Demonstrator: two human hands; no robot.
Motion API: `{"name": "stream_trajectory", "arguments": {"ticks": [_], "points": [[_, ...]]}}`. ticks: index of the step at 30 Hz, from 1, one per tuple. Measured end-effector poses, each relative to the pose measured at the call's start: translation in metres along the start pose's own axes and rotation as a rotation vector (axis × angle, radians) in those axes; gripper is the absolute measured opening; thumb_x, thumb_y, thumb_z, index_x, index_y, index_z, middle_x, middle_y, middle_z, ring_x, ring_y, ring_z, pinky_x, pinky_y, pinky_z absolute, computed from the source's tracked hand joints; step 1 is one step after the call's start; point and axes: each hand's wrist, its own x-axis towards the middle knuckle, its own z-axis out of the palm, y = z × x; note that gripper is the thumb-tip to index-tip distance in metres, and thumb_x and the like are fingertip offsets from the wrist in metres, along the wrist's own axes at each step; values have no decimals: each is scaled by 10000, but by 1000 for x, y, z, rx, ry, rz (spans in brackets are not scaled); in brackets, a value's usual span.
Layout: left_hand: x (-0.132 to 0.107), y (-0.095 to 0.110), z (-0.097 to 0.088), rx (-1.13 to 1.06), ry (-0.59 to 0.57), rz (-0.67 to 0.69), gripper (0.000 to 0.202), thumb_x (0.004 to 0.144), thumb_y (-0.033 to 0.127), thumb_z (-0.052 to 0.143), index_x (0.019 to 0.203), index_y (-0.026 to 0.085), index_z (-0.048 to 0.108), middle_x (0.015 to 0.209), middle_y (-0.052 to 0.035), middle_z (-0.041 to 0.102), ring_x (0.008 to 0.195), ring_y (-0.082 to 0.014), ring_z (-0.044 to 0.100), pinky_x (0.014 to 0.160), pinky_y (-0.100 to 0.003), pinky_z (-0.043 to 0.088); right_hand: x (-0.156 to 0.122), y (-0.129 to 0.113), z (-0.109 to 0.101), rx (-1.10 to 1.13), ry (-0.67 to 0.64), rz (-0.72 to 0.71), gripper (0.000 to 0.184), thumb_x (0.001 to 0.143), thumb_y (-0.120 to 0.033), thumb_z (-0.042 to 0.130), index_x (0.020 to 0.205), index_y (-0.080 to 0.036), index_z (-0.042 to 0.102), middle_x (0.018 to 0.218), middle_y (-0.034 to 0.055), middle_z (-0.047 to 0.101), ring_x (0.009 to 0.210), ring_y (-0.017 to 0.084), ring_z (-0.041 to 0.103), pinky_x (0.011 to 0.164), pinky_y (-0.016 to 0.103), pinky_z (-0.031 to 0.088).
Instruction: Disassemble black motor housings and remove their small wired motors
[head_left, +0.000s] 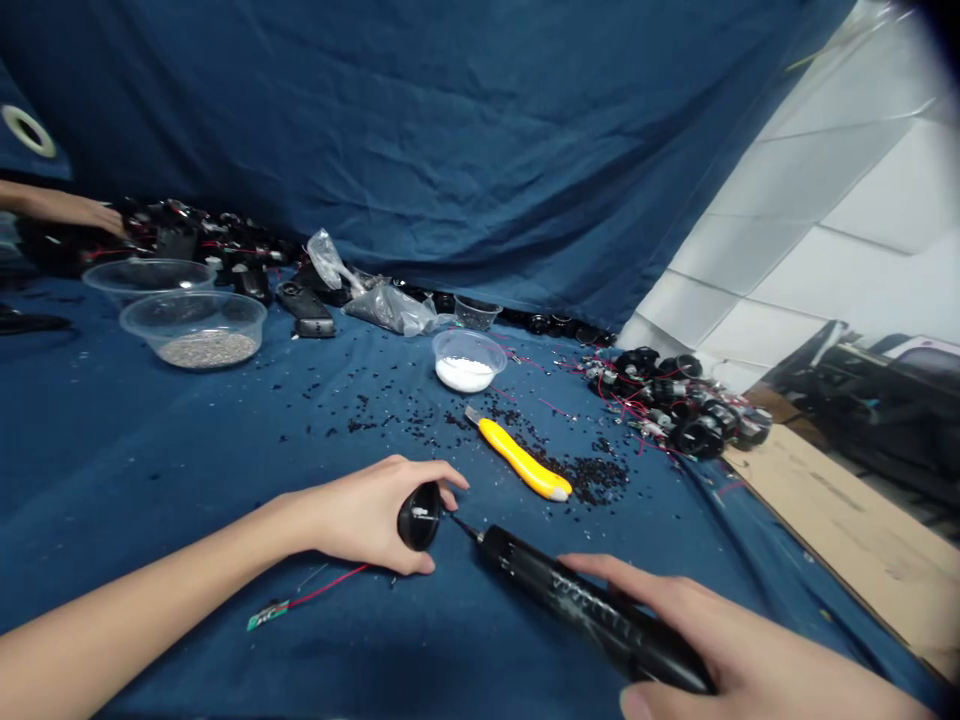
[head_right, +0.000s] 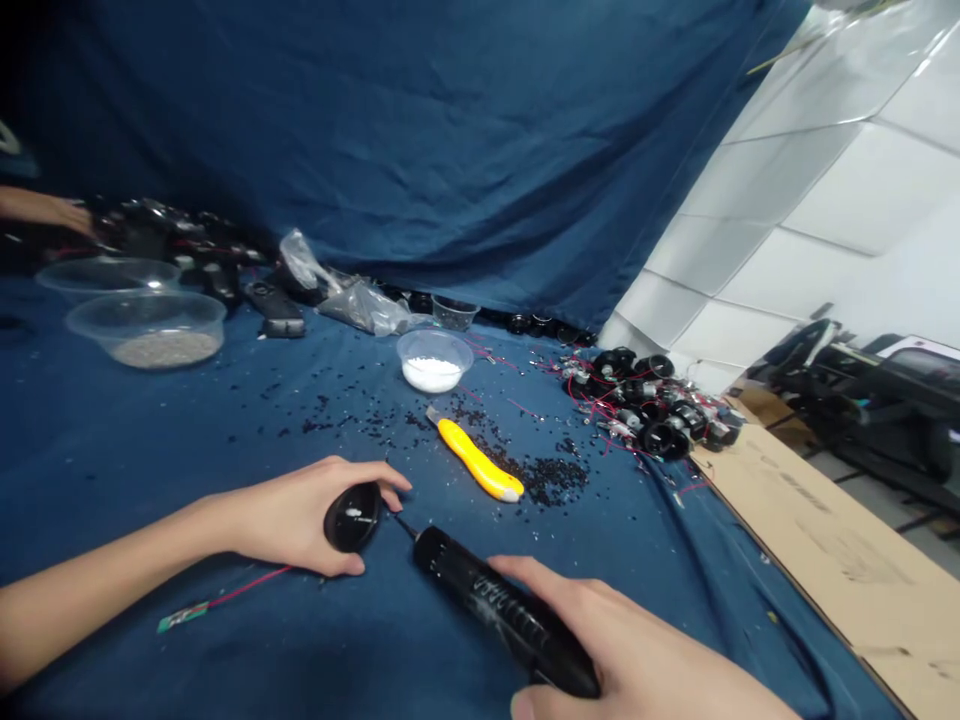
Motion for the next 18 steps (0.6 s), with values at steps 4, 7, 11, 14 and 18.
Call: {"name": "stream_trajectory", "arguments": {"ticks": [4, 7, 11, 14, 18], "points": [[1, 2, 2, 25, -25, -9, 698, 654, 277, 783, 1287, 312, 489, 1219, 51, 635, 1130, -218, 568, 1003, -304, 369, 0, 1, 1, 9, 17, -24, 681, 818, -482, 641, 1447, -413, 391, 1466, -48, 470, 1344, 284, 447, 1072, 311, 431], [1, 4, 1, 44, -41, -13, 696, 653, 283, 778, 1287, 312, 493, 1221, 54, 635, 1121, -221, 569, 985, -301, 389, -2, 1, 1, -5, 29, -8, 682, 819, -478, 637, 1448, -430, 379, 1466, -59, 468, 1337, 278, 457, 1070, 306, 432], [1, 8, 1, 75, -48, -22, 707, 642, 294, 779, 1290, 300, 497, 1224, 44, 642, 1119, -237, 569, 968, -313, 411, -5, 2, 0, -44, 29, 29, 682, 819, -481, 630, 1450, -425, 378, 1472, -52, 460, 1343, 285, 449, 1093, 323, 408], [0, 9, 2, 86, -46, -12, 706, 639, 290, 776, 1291, 290, 502, 1221, 37, 649, 1104, -237, 580, 957, -315, 426, -7, 0, 1, -32, 19, 26, 687, 810, -473, 640, 1447, -416, 389, 1451, -48, 483, 1340, 282, 450, 1113, 334, 381], [1, 8, 2, 89, -37, -13, 719, 635, 297, 777, 1298, 280, 500, 1224, 34, 652, 1108, -239, 581, 963, -320, 430, -5, -7, 1, 32, -4, 15, 701, 801, -472, 644, 1452, -381, 399, 1442, -26, 494, 1330, 279, 458, 1120, 342, 370]]}}
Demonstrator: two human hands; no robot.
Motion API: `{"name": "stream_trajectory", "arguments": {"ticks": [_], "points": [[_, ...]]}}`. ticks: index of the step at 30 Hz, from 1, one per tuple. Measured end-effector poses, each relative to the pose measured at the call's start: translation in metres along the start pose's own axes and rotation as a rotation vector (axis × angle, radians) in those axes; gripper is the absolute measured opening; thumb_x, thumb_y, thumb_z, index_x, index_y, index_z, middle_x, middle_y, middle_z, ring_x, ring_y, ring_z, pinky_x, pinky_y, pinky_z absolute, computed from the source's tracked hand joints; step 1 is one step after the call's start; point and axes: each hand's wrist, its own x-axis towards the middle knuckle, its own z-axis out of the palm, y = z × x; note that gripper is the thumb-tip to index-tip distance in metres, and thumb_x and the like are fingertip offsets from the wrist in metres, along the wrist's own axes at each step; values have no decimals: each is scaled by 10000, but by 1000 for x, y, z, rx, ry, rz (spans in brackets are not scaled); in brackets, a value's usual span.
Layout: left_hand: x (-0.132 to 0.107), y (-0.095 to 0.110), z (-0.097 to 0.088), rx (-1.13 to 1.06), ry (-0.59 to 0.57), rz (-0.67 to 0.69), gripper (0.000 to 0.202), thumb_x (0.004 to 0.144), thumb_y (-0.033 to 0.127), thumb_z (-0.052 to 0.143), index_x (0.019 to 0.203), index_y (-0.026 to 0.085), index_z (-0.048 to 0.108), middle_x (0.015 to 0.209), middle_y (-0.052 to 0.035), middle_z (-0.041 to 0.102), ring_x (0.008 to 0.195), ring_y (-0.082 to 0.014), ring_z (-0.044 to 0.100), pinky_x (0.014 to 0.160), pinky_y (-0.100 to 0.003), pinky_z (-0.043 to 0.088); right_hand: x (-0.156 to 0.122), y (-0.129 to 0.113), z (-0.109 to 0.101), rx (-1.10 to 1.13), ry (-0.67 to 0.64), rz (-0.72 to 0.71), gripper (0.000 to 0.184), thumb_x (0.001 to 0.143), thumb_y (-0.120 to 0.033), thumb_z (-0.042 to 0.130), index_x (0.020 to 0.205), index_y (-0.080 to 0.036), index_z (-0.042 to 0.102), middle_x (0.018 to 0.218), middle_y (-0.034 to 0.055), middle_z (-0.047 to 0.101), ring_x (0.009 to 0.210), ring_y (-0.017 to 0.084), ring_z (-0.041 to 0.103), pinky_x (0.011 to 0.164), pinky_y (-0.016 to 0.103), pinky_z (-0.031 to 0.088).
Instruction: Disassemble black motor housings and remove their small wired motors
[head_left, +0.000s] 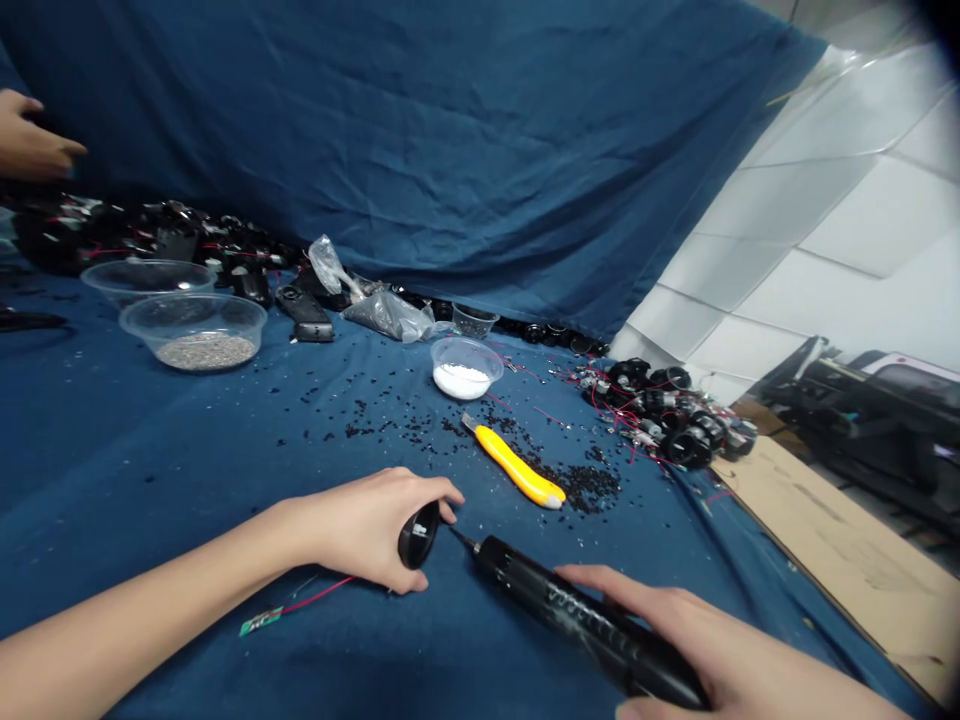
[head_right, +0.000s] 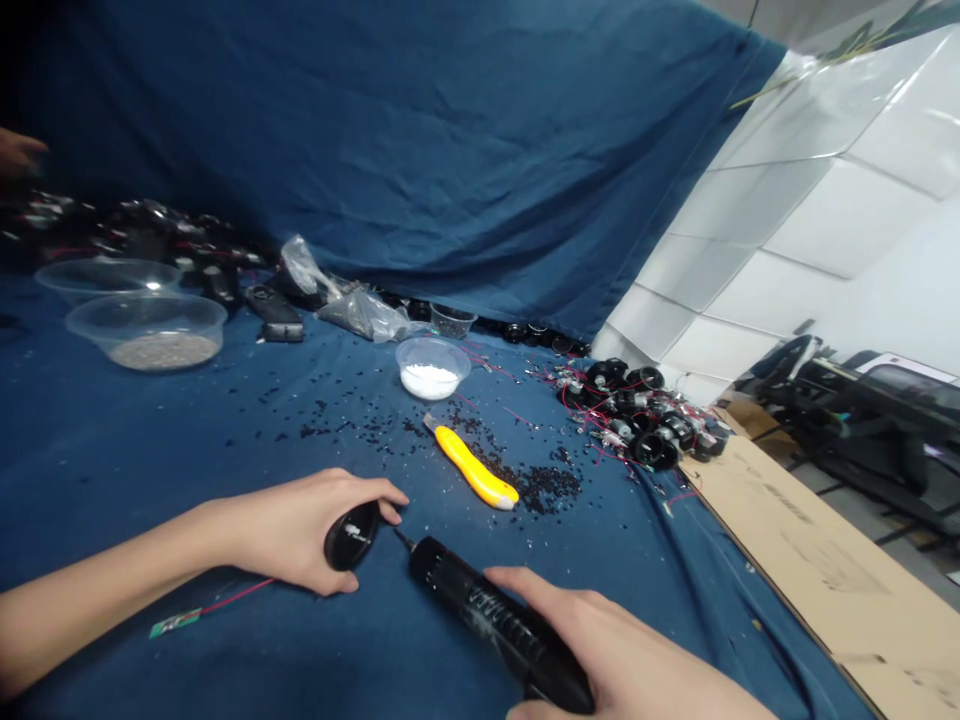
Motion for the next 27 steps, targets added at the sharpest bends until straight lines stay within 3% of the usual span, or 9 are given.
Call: {"name": "stream_trajectory", "arguments": {"ticks": [9, 27], "points": [[-3, -3, 1, -15, -4, -8, 730, 640, 317, 775, 1314, 288, 497, 1228, 40, 652, 1119, -243, 574, 979, -328, 426, 4, -11, -3, -64, -6, 33, 741, 759, -485, 641, 1450, -326, 426, 1417, 13, 521, 1317, 305, 467, 1120, 368, 366], [-2, -4, -3, -26, 11, -10, 728, 632, 329, 791, 1304, 261, 521, 1209, -8, 667, 1111, -257, 593, 995, -340, 427, 3, -11, -3, -41, 15, 7, 730, 764, -443, 650, 1447, -302, 437, 1400, 25, 541, 1285, 297, 504, 1099, 359, 397]]}}
